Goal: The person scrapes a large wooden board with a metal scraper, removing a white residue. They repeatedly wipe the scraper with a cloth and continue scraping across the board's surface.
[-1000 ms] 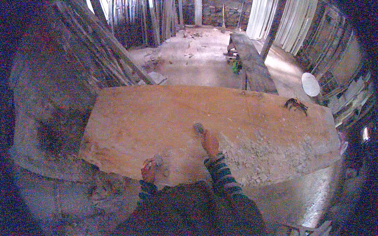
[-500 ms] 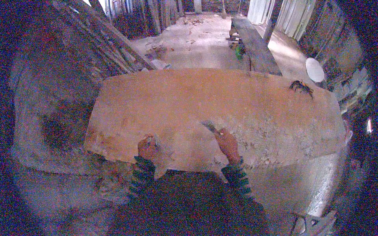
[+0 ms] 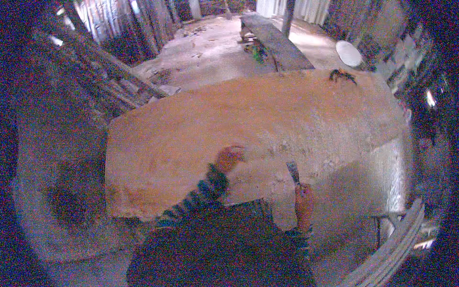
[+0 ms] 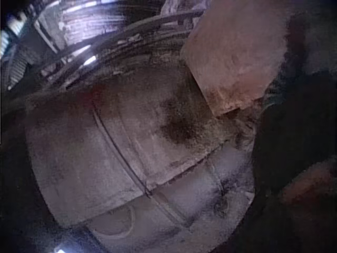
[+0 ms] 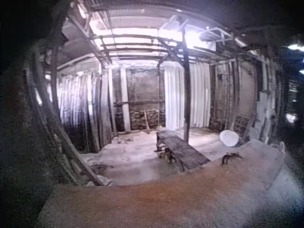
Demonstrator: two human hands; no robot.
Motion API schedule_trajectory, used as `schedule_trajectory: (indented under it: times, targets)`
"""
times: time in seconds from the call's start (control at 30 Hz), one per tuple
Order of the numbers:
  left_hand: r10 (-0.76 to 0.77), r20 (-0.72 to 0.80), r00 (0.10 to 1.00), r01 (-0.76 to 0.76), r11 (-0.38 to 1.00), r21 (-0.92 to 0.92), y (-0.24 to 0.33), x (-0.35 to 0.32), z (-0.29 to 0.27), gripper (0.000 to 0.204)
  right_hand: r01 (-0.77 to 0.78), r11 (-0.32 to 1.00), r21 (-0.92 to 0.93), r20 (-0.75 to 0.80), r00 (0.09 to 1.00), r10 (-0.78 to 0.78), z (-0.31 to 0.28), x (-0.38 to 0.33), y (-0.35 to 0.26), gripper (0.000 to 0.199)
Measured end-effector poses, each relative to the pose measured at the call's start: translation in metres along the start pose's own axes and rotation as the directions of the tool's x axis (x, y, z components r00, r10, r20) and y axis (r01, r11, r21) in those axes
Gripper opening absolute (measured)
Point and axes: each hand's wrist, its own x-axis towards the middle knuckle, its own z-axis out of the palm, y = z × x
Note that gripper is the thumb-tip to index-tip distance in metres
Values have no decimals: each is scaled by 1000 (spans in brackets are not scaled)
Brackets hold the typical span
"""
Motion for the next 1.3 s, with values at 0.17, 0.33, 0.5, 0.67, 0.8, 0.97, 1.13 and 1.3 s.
schedule_trajectory:
  times: [0.17, 0.33, 0.5, 0.67, 0.8, 0.97, 1.13, 1.3]
  targets:
    - [-248, -67, 966, 245, 813, 528, 19, -58, -147, 28, -17, 1000, -25, -120, 993, 14, 16, -63, -33, 23]
    - [84, 149, 985, -167, 648, 743, -50, -32, -44, 21, -61, 996, -58, -56, 997, 58, 32, -89, -12, 26]
    - [208, 93, 974, -220, 966, 136, 31, -17, 49, 26, -35, 999, 0, -152, 988, 34, 43, -96, -20, 28]
    - [247, 164, 955, -283, 922, 263, -43, -17, -8, 34, -91, 993, 79, -118, 988, 100, 21, -105, -50, 27]
    - [0, -39, 999, 19, 870, 492, -12, -74, -153, 25, -57, 993, -99, -179, 983, 39, 11, -117, -46, 25]
    - [-233, -157, 960, 280, 836, 473, -22, -132, -167, 30, -173, 985, -9, -91, 981, 172, 9, -98, -20, 24]
    - [-352, 14, 936, 351, 935, 58, 53, -111, -40, 26, -57, 996, 74, -68, 996, 62, -5, -73, 37, 25]
    - [129, 17, 992, -127, 932, 340, 58, -46, 160, 27, 27, 995, 97, 16, 999, -29, -59, -43, 63, 25]
